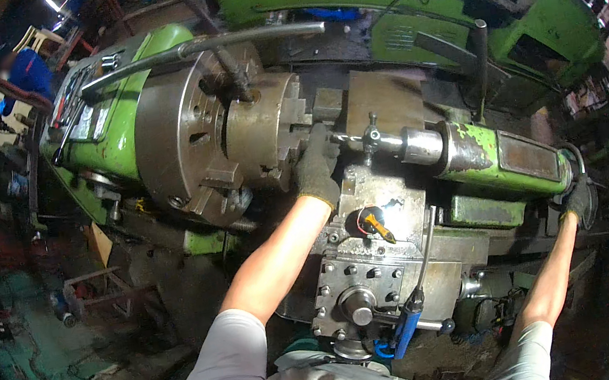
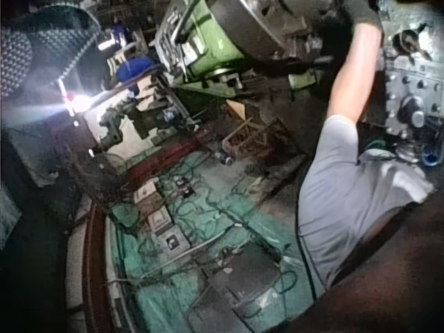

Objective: The person operates a green metal lathe, using a wrench to tighten the chuck and a file to smooth the rotating metal workpiece. They adjust the tool post and clear metal shavings from the chuck area.

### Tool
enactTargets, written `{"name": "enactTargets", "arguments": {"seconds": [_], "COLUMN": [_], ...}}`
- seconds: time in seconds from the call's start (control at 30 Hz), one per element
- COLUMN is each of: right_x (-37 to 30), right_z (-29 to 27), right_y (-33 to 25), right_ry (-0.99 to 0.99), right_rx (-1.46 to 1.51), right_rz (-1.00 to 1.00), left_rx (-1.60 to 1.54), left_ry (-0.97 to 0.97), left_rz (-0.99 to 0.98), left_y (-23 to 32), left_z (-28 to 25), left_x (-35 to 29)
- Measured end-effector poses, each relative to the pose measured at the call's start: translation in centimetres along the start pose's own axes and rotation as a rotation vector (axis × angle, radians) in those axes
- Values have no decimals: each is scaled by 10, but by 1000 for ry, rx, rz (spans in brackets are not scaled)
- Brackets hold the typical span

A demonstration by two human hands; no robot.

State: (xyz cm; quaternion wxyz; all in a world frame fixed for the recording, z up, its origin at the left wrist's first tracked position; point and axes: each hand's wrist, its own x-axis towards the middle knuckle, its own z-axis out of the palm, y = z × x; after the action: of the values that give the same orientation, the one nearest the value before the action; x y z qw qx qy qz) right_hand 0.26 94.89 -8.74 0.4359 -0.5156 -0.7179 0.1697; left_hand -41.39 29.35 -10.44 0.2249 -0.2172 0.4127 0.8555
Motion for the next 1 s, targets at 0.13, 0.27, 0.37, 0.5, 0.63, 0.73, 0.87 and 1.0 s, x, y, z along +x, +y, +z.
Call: {"name": "enactTargets", "arguments": {"seconds": [0.13,0.27,0.37,0.5,0.63,0.73,0.87,1.0], "right_x": [-24,-29,-32,13,26,-5,-28,-26], "right_z": [-1,24,8,-15,-34,2,6,4], "right_y": [5,-39,-18,27,38,1,-28,-21], "right_ry": [-75,-74,-96,-139,-174,-124,-119,-96], "right_rx": [188,218,109,-25,-229,-106,265,126], "right_rz": [12,174,197,160,34,35,283,229], "left_rx": [-11,-73,18,-41,-49,18,16,182], "left_ry": [38,-49,78,13,-63,-28,-9,37], "left_rz": [68,41,19,0,-33,0,-8,-26], "left_y": [1,-5,9,12,-8,-4,1,8], "left_z": [4,-14,7,10,-12,-13,-8,-4], "left_x": [-7,12,-16,-17,17,13,4,-3]}}
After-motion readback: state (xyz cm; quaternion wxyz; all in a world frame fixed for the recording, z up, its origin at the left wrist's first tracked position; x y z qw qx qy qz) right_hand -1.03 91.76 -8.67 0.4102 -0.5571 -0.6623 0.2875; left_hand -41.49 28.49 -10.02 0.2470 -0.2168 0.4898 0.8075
